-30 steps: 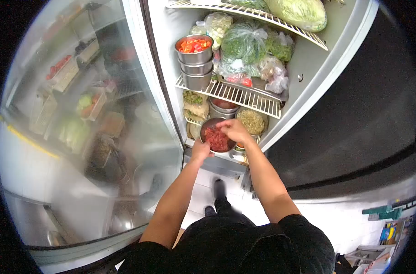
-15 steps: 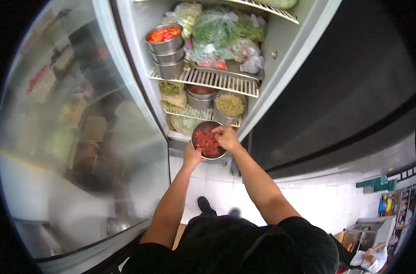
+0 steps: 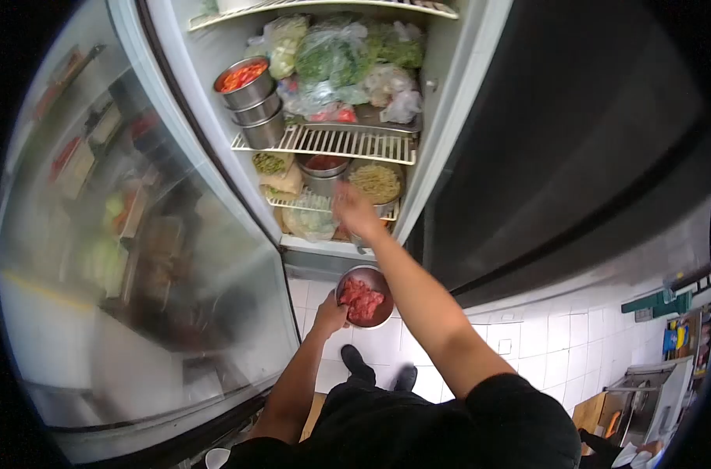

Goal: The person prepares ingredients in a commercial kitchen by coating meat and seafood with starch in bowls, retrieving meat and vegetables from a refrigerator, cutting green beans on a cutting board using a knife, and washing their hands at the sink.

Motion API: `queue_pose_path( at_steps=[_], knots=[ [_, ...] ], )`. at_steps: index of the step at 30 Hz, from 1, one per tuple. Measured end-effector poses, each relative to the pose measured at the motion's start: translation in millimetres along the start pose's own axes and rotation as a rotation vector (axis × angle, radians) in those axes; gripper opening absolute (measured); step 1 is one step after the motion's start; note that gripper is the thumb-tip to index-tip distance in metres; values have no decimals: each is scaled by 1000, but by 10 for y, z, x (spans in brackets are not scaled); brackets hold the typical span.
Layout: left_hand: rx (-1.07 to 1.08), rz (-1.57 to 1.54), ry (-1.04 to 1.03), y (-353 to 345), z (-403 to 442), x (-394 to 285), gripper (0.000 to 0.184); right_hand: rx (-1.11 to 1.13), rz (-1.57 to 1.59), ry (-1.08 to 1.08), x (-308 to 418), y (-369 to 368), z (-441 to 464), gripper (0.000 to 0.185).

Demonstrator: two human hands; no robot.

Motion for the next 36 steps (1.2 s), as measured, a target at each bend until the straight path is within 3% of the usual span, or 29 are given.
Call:
queue_pose_path(
  at_steps=[1, 2, 3, 4, 5, 6, 7, 8, 9, 11, 13, 14, 15, 17, 18, 19, 20, 22, 23, 25, 28, 31, 33, 35, 36],
  knots=[
    [3, 46, 19, -96, -65, -75, 50, -6, -461, -10, -140, 114, -438, 30],
    [45, 14, -36, -255, -80, 21, 48, -76, -571, 122, -265, 182, -946, 24],
    [81, 24, -31, -412, -193, 50, 46, 186, -716, 15, -888, 257, -1330, 24],
    [120, 37, -27, -596, -310, 4, 45, 181, -804, -33, -1165, 425, -1844, 27],
    [184, 68, 59, -808, -500, -74, 43, 194, -841, -214, -1053, 661, -2450, 34],
    [220, 115, 108, -1079, -553, 97, 45, 192, -761, -209, -1360, 835, -2860, 56],
    [334, 99, 87, -1450, -658, 98, 45, 76, -877, -327, -1953, 1107, -3281, 77],
    [387, 89, 41, -1883, -637, 354, 43, 56, -912, -537, -1693, 1302, -3735, 85],
    [495, 95, 92, -2288, -942, 61, 42, 42, -908, -572, -1564, 1504, -4078, 84],
    [620, 104, 46, -3193, -1239, -133, 40, -68, -829, -644, -1588, 2001, -4679, 64],
    [737, 136, -4, -4092, -1633, -546, 40, -301, -856, -242, -2070, 2692, -5141, 48],
    [784, 147, -18, -4508, -1842, -707, 40, -364, -841, -279, -1982, 3075, -5428, 35],
    [871, 153, -28, -5004, -1919, -695, 41, -354, -877, -392, -2044, 3521, -5765, 33],
    [937, 265, -69, -5725, -2449, -1338, 45, -465, -969, -625, -1435, 4347, -6489, 33],
    [970, 224, -163, -6138, -2581, -1463, 46, -801, -1020, -760, -1511, 4789, -6857, 33],
    [957, 261, -209, -6484, -2744, -1651, 44, -970, -1041, -665, -1526, 5087, -7128, 40],
    [1091, 227, -231, -6923, -2773, -1676, 42, -878, -1086, -690, -1271, 5225, -7323, 44],
    [1140, 233, -333, -7596, -2991, -1978, 39, -768, -781, -575, -767, 5694, -7769, 51],
    [1164, 271, -305, -7864, -3137, -2105, 36, -849, -727, -536, -640, 5985, -8076, 54],
    [1217, 318, -254, -8334, -3413, -2306, 39, -1080, -675, -636, -662, 6502, -8725, 49],
    [1360, 287, -268, -9153, -3864, -2511, 36, -1136, -876, -675, -870, 6856, -9081, 40],
    [1426, 388, -233, -9991, -4014, -2445, 37, -939, -632, -821, -1509, 7585, -9414, 28],
    [1483, 430, -144, -10512, -4043, -2445, 40, -989, -791, -832, -1482, 8051, -9640, 25],
    [1518, 454, -138, -11099, -4053, -2510, 42, -1188, -1014, -1117, -1486, 8490, -9882, 30],
    [1535, 439, -198, -11395, -4056, -2598, 43, -1164, -1004, -944, -1380, 8636, -9871, 31]
  ],
)
Point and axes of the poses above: each hand's wrist, its own z-axis towards the middle knuckle, its own y-axis out of the back of the hand, x = y × z, the point moved 8 cm from there along z, towards the middle knuckle, and after that the axes turned 6 degrees about -y, right-handed, at the moved point
